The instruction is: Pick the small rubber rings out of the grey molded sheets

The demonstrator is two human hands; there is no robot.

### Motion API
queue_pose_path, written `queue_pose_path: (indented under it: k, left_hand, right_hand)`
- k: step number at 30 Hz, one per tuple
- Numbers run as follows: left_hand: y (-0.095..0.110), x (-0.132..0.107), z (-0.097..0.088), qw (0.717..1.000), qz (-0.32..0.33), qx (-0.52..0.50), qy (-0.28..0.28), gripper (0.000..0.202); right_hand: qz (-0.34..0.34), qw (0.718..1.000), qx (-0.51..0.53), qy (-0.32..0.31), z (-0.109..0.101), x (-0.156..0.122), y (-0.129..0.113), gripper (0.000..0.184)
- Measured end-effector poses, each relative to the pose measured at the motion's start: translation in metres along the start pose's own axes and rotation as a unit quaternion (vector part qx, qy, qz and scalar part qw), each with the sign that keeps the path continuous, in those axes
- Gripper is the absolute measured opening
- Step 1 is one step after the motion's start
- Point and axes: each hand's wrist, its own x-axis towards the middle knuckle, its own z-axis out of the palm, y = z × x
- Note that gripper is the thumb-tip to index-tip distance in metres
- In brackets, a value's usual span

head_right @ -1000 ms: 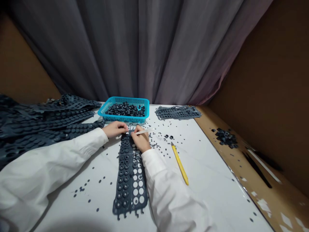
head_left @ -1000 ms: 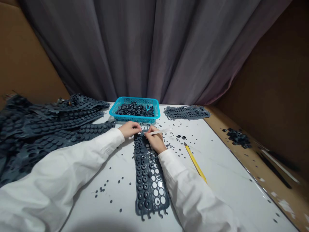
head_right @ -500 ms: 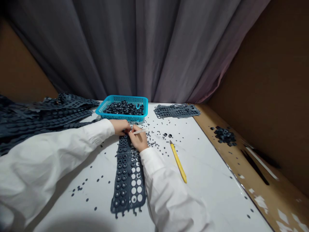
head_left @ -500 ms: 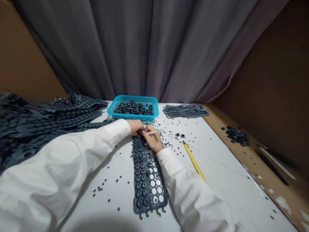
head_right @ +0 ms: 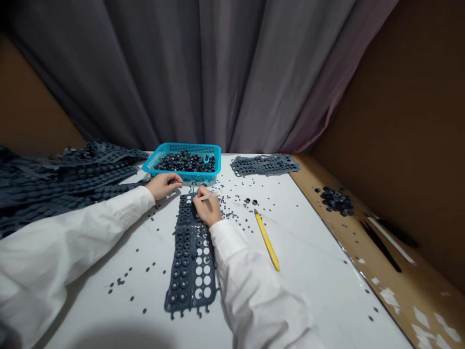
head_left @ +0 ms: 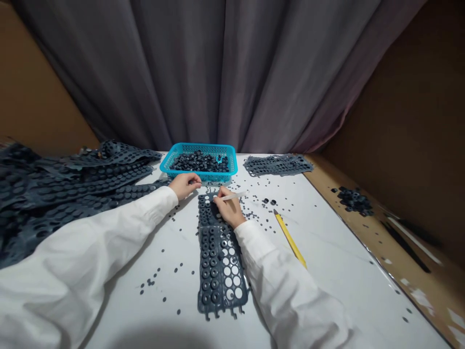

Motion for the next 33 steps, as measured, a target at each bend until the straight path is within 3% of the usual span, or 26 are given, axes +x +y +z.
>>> queue_pose_path:
  k: [5, 8, 11, 15, 20, 25, 33]
  left_hand:
    - [0.008, -0.009, 0.009, 0.982, -0.081, -0.165, -0.032, 0.030]
    - [0.014, -0.016, 0.015, 0.963, -0.122, -0.233, -0.057, 0.028]
    - [0.016, -0.017, 0.017, 0.946, -0.157, -0.272, -0.074, 0.021]
    - [0.015, -0.012, 0.020, 0.940, -0.179, -0.274, -0.097, 0.030]
    - [0.011, -0.006, 0.026, 0.964, -0.136, -0.201, -0.108, 0.027]
    - [0.014, -0.005, 0.022, 0.988, -0.033, -0.044, -0.147, 0.017]
    - [0.033, 0.005, 0.022, 0.958, 0.084, 0.140, -0.237, 0.022]
  right_hand:
    - [0.028, 0.999, 0.031, 0.029, -0.006, -0.001, -0.005, 0.018]
    - [0.044, 0.997, 0.050, 0.033, -0.006, -0.001, -0.005, 0.018]
    - [0.040, 0.998, 0.048, 0.014, -0.004, -0.001, -0.002, 0.018]
    - [0.037, 0.998, 0.045, 0.010, -0.004, -0.001, -0.001, 0.018]
    - [0.029, 0.999, 0.037, 0.021, -0.005, -0.001, -0.002, 0.019]
    - [0.008, 1.000, 0.020, -0.010, -0.003, -0.002, -0.001, 0.019]
    - [-0.015, 1.000, 0.006, -0.023, -0.001, -0.003, 0.001, 0.020]
